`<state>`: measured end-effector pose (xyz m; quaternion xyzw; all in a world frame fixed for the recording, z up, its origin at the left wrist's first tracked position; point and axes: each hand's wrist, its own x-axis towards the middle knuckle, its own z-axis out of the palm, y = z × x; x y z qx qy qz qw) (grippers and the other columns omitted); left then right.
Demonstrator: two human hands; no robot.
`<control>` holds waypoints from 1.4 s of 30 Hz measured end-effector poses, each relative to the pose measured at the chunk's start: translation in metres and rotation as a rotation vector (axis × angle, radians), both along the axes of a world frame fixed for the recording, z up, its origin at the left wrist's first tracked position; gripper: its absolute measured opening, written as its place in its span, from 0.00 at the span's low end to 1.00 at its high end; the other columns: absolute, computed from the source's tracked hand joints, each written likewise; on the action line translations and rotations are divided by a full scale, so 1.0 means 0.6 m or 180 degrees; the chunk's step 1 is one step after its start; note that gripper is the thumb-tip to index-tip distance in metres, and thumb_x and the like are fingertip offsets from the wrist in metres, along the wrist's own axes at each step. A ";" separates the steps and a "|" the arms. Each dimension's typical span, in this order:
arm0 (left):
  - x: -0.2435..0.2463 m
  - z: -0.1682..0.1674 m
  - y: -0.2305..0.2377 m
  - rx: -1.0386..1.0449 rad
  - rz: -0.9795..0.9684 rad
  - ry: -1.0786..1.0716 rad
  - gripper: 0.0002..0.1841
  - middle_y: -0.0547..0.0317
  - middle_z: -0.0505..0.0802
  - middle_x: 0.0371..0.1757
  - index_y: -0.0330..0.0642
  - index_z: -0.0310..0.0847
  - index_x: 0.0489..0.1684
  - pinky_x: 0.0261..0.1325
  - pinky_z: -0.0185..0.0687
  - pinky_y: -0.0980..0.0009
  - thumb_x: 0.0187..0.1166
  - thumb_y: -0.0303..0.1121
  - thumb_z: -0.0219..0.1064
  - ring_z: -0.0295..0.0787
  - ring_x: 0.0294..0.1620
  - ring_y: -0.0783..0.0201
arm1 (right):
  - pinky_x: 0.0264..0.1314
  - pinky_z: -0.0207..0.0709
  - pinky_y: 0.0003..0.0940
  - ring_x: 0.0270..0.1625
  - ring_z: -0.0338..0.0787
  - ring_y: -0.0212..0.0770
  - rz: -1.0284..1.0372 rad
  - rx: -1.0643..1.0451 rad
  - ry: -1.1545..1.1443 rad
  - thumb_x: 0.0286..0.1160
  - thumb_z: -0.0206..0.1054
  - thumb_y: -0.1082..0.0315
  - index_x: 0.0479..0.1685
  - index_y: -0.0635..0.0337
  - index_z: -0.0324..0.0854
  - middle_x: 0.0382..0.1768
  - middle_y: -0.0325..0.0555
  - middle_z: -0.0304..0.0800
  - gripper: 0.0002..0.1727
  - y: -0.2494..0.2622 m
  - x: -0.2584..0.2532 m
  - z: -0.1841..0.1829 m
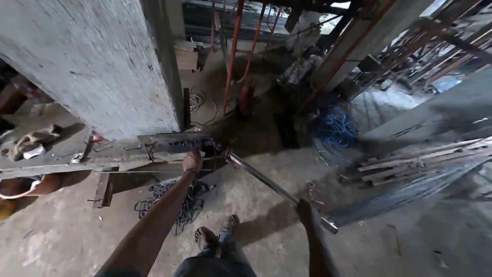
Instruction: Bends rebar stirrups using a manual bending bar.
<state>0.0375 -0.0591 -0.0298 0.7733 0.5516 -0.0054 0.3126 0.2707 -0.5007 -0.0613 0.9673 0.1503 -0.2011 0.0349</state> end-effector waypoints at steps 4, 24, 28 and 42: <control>-0.002 0.001 0.005 0.0054 -0.0031 0.0101 0.23 0.42 0.91 0.63 0.49 0.79 0.73 0.64 0.80 0.37 0.93 0.47 0.46 0.88 0.66 0.40 | 0.73 0.75 0.69 0.71 0.86 0.63 -0.0024 -0.0041 0.0000 0.80 0.69 0.47 0.66 0.58 0.84 0.63 0.61 0.90 0.26 -0.003 -0.037 0.021; -0.036 -0.075 0.023 -0.1347 0.0687 -0.2076 0.20 0.58 0.88 0.34 0.34 0.84 0.57 0.38 0.81 0.72 0.95 0.41 0.50 0.81 0.29 0.70 | 0.69 0.77 0.69 0.66 0.90 0.61 0.0305 -0.0041 0.0549 0.74 0.73 0.41 0.60 0.56 0.87 0.58 0.57 0.93 0.29 0.039 0.091 -0.037; -0.024 -0.059 -0.007 -0.1127 0.0870 -0.2134 0.19 0.58 0.82 0.33 0.35 0.80 0.60 0.35 0.79 0.69 0.96 0.41 0.48 0.77 0.27 0.67 | 0.70 0.75 0.70 0.68 0.88 0.63 0.0335 0.0049 0.0579 0.76 0.73 0.44 0.62 0.58 0.86 0.60 0.60 0.92 0.28 0.044 0.121 -0.041; -0.114 0.119 -0.264 -0.0988 0.0348 -0.2733 0.15 0.67 0.81 0.25 0.40 0.85 0.52 0.29 0.74 0.75 0.90 0.40 0.56 0.73 0.22 0.74 | 0.73 0.74 0.71 0.72 0.83 0.71 0.0275 0.0319 0.0009 0.78 0.74 0.58 0.68 0.66 0.81 0.66 0.72 0.85 0.26 0.097 0.194 -0.046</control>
